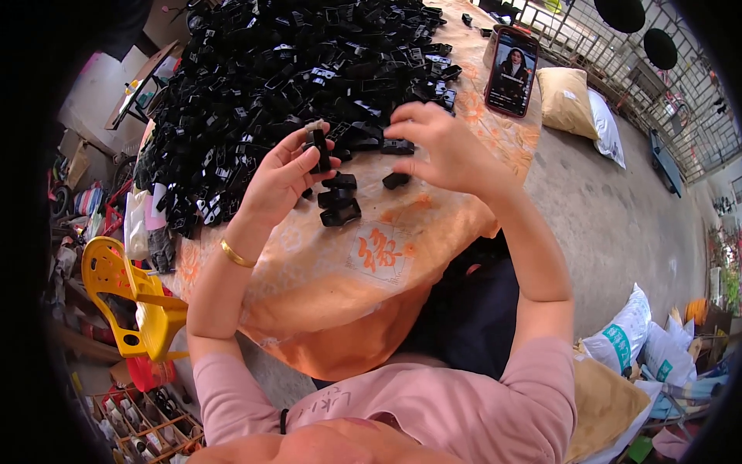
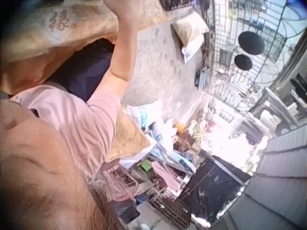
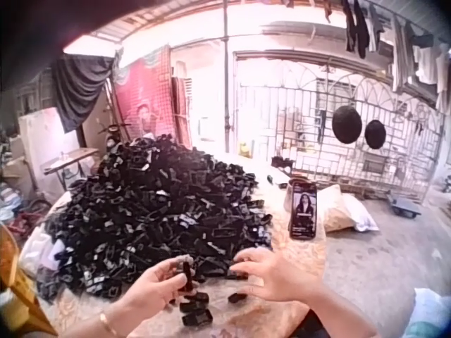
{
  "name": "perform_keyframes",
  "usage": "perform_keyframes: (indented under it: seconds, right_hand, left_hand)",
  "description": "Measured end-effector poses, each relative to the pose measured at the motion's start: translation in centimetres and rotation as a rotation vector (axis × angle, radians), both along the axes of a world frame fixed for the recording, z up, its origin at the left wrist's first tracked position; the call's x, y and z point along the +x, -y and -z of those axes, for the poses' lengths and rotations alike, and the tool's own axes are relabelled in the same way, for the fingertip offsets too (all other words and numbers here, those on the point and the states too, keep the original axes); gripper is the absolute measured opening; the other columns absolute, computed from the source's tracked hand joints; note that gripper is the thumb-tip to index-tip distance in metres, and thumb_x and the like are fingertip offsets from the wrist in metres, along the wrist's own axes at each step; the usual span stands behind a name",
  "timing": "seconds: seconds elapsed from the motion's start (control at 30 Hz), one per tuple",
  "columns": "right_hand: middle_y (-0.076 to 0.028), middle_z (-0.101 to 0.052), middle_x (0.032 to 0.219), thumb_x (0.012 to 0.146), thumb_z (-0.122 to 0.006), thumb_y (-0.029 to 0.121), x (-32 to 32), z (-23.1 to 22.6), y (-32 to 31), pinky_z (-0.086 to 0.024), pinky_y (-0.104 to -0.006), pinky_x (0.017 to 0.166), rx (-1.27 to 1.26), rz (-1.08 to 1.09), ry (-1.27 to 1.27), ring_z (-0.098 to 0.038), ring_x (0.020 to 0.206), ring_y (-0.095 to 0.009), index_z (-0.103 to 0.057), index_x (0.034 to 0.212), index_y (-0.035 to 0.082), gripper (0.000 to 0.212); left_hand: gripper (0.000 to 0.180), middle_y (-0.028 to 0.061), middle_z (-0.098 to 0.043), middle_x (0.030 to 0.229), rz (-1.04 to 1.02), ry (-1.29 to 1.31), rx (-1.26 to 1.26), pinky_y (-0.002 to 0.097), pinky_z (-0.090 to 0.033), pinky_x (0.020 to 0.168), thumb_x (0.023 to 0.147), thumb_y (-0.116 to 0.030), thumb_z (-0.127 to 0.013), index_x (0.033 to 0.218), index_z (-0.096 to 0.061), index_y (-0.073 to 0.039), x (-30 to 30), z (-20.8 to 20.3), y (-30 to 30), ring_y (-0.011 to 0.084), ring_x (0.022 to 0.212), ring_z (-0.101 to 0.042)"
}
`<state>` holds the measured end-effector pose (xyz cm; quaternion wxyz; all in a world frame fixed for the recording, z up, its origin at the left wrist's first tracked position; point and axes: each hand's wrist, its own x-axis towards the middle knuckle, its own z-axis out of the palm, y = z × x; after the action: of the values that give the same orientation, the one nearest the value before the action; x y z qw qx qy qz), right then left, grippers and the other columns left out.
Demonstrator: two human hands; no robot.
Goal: The person sorts and arranges black plastic mechanical components by hand, taking them from a large pile on a table and organizing them.
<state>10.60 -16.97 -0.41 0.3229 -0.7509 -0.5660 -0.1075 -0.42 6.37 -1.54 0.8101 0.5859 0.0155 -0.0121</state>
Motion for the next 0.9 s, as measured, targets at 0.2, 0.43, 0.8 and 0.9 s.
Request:
perform_keyframes:
  seconds: [0.2, 0.43, 0.8, 0.9]
  right_hand:
    - [-0.009, -0.06, 0.088, 0.07, -0.067, 0.01, -0.8, 0.9, 0.7, -0.045, -0.0343, 0.074, -0.298, 0.011, -0.122, -0.055, 0.085, -0.026, -0.062, 0.091, 0.003, 0.022]
    - [-0.008, -0.061, 0.088, 0.066, -0.07, -0.003, -3.5, -0.9, -1.6, -0.05, -0.0289, 0.065, 0.358, -0.163, -0.273, -0.061, 0.079, -0.02, -0.061, 0.085, 0.002, 0.022]
    - [-0.007, -0.063, 0.089, 0.069, -0.067, 0.0, -4.2, -0.1, -2.8, -0.048, -0.0339, 0.072, 0.246, -0.126, 0.091, -0.06, 0.084, -0.027, -0.06, 0.098, 0.005, 0.03]
    - [-0.008, -0.063, 0.089, 0.069, -0.066, 0.001, -5.1, 0.1, -3.2, -0.048, -0.0346, 0.074, 0.236, -0.072, 0.035, -0.059, 0.085, -0.028, -0.055, 0.111, 0.006, 0.044]
  left_hand:
    - [0.033, 0.0072, -0.059, 0.096, 0.107, 0.005, -0.244, 0.0314, -0.052, 0.079, 0.089, -0.012, -0.053, 0.122, -0.047, -0.007, 0.0, -0.1, 1.0, 0.0178, 0.087, -0.059]
    - [0.028, 0.0105, -0.062, 0.089, 0.222, -0.116, -0.319, 0.0238, -0.053, 0.06, 0.092, -0.02, -0.048, 0.112, -0.051, 0.0, -0.6, -0.3, 0.9, 0.0178, 0.072, -0.063]
    - [0.027, 0.0086, -0.062, 0.086, 0.213, -0.151, -0.215, 0.0242, -0.052, 0.062, 0.091, -0.021, -0.052, 0.105, -0.054, 0.002, -1.3, -1.0, 2.0, 0.0155, 0.07, -0.063]
    - [0.023, 0.0066, -0.062, 0.086, 0.13, -0.089, 0.152, 0.0232, -0.051, 0.064, 0.087, -0.015, -0.058, 0.104, -0.056, 0.001, -1.7, -1.8, 2.6, 0.0119, 0.07, -0.062]
